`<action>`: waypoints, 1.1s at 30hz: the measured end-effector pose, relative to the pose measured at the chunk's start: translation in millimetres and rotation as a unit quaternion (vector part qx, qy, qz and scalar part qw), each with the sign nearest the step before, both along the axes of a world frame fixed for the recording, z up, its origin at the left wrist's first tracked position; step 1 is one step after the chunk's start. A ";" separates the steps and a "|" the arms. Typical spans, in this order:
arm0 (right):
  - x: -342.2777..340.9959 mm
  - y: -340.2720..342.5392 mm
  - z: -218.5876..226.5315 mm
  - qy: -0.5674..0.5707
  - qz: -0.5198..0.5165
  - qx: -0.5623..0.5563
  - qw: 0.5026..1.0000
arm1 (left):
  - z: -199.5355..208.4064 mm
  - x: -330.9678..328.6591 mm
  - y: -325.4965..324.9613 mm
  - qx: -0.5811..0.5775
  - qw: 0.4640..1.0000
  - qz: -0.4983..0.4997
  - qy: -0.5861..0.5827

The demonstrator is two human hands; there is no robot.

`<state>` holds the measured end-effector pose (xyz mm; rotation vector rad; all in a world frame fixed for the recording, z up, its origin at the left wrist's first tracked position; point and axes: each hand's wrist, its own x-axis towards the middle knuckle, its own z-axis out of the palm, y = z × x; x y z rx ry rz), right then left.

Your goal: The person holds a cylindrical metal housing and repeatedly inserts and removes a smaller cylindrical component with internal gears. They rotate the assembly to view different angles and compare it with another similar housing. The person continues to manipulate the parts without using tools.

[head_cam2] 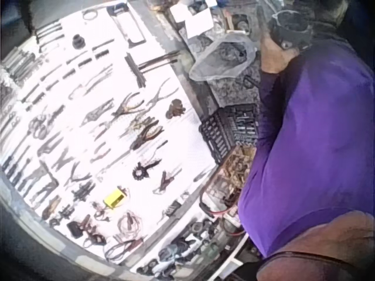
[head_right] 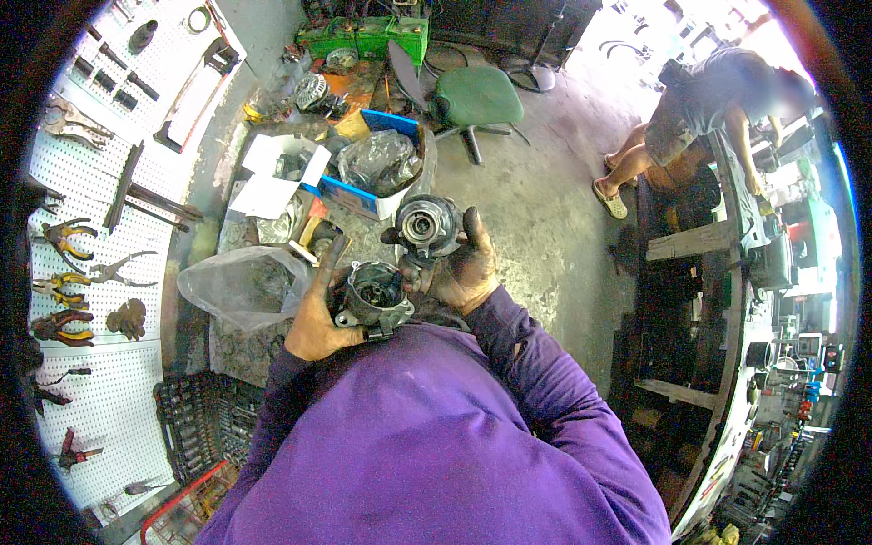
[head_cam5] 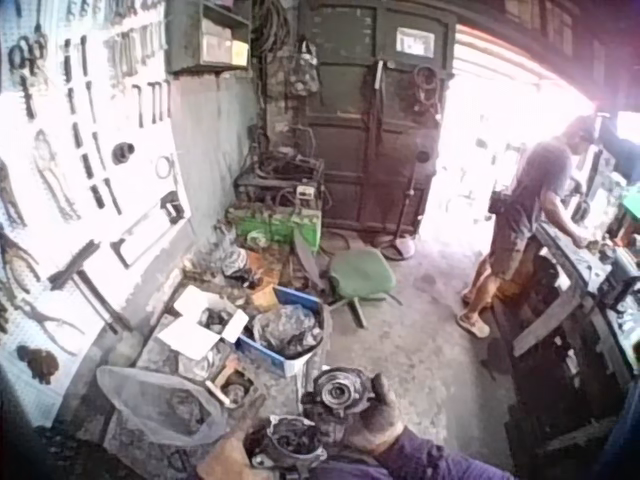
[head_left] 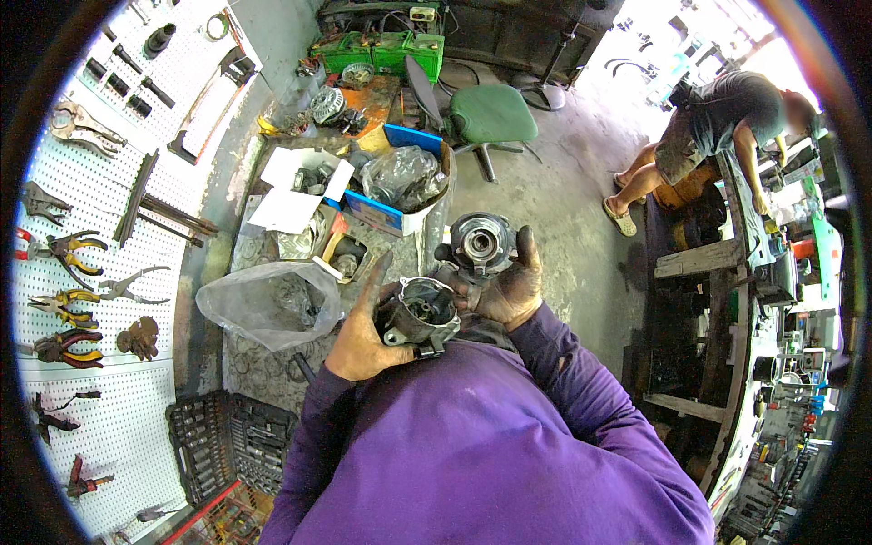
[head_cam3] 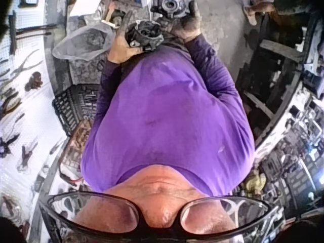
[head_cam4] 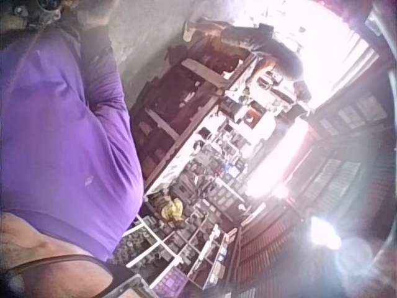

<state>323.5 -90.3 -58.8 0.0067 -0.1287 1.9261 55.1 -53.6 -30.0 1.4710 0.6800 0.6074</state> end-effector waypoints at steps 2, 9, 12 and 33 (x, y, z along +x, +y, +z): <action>-1.4 1.8 3.3 -0.002 -0.012 -0.025 1.000 | -1.0 -0.4 1.0 -0.002 1.000 -0.003 0.000; -0.5 4.4 2.8 -0.047 -0.039 0.000 0.998 | 6.0 -3.9 -1.8 0.008 0.999 0.015 0.028; 2.6 4.1 -3.4 -0.048 -0.051 0.024 0.997 | 6.6 -4.8 -1.1 0.036 0.999 0.014 0.026; 2.1 -6.0 1.9 -0.002 -0.090 -0.079 0.993 | 18.1 3.3 -0.9 0.048 0.999 0.012 0.020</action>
